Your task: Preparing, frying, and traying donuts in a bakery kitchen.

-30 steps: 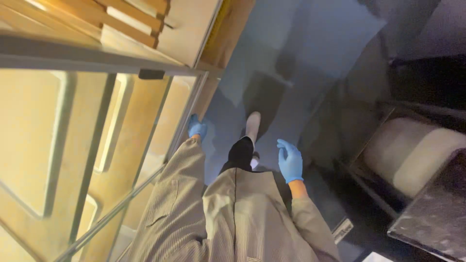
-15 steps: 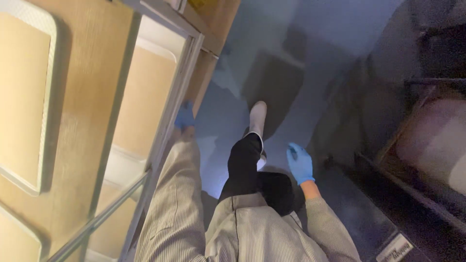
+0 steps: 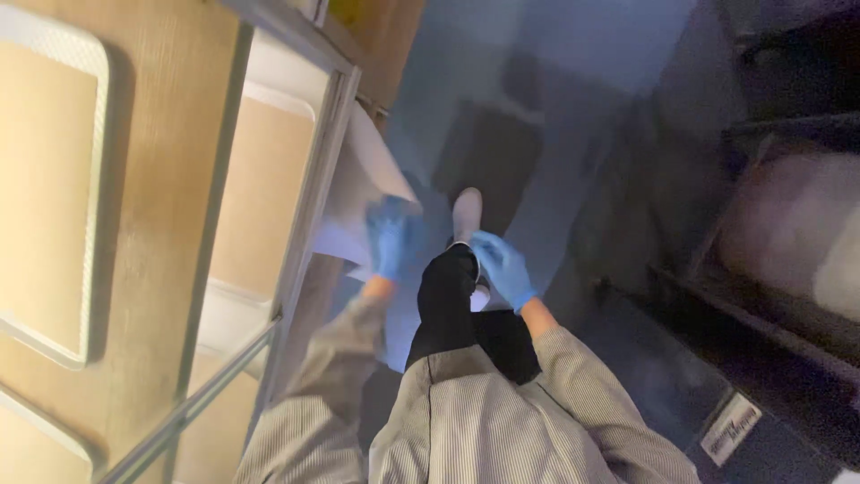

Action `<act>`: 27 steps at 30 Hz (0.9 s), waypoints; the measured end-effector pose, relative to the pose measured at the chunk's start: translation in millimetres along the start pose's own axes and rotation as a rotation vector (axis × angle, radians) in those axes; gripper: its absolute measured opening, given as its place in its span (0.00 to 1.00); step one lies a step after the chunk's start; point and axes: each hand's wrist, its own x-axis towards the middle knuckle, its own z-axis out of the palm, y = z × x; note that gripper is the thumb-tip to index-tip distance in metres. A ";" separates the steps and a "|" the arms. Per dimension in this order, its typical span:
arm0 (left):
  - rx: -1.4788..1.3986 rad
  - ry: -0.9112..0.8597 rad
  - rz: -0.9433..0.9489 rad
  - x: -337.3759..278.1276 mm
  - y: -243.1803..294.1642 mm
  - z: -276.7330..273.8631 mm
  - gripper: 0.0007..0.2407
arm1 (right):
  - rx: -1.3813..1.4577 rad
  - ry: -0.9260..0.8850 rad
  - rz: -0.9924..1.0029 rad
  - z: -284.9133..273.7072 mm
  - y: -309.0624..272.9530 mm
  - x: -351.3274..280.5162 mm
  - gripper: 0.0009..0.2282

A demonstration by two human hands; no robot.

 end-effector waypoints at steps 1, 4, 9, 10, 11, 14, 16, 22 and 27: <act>-0.136 0.017 0.061 1.8 35.6 -23.6 0.05 | 0.108 -0.039 -0.012 1.3 -9.7 0.9 0.14; -0.555 -0.038 0.163 30.3 112.8 -130.9 0.03 | 0.465 0.012 0.213 -18.8 -66.2 -5.3 0.19; -0.979 -0.056 0.029 87.3 139.7 -212.8 0.14 | 0.234 0.180 0.167 -123.5 -132.1 -29.7 0.19; -0.705 0.002 0.052 118.8 141.5 -226.8 0.20 | 0.192 0.180 0.096 -146.2 -145.6 -37.1 0.18; -0.433 0.068 0.069 150.6 144.4 -241.4 0.31 | 0.148 0.179 0.026 -168.7 -159.0 -45.1 0.17; -0.827 -0.188 0.351 237.2 147.2 -254.1 0.40 | 0.094 0.167 -0.126 -238.8 -244.3 -77.5 0.17; -0.918 -0.304 0.448 276.0 184.8 -294.8 0.32 | 0.095 0.235 -0.094 -283.2 -276.3 -89.8 0.17; -0.820 -0.421 0.942 344.7 289.2 -311.2 0.24 | 0.119 0.474 0.092 -389.0 -303.0 -146.7 0.19; -1.136 -0.508 1.153 355.3 392.0 -281.0 0.11 | 0.254 0.738 0.249 -426.5 -263.0 -198.5 0.19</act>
